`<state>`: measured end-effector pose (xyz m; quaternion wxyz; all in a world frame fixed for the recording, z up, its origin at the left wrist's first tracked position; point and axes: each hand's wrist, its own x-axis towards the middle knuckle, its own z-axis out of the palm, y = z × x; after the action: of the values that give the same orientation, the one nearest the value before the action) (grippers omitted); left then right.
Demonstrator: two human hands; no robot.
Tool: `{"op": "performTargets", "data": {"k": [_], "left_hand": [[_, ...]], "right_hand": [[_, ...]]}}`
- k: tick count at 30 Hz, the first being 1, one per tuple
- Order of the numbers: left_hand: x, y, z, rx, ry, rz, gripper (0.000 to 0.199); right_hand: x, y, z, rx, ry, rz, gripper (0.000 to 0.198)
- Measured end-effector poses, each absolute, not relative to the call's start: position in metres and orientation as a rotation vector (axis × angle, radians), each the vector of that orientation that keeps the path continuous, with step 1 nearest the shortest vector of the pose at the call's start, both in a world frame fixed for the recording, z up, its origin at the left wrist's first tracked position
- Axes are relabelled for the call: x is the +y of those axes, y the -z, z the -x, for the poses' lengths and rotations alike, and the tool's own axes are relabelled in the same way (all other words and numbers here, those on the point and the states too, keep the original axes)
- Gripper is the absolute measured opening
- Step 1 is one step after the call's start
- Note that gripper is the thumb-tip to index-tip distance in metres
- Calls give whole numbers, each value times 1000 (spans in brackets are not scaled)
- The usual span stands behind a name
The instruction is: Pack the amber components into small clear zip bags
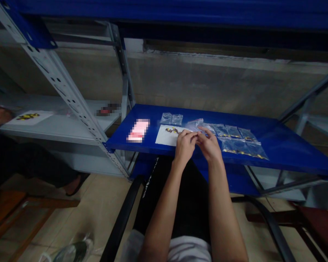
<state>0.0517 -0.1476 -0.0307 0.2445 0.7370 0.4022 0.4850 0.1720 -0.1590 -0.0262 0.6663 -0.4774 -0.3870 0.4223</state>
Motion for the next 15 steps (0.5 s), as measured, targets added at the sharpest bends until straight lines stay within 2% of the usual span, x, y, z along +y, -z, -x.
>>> {"op": "performTargets", "data": {"k": [3,9,15], "left_hand": [[-150,25,-38,1123,-1331,-1931,25],[-144,15,-19,1215,-1411,-1725,41],[-140,13,-7,1068,-1254,-1517,21]], "right_hand": [[-162,25,-174,-845,-1003,1066,46],[-182,9,-185,-1100,-1252,1067,44],[-184,8,-189,-1074,-1236,1153,49]]}}
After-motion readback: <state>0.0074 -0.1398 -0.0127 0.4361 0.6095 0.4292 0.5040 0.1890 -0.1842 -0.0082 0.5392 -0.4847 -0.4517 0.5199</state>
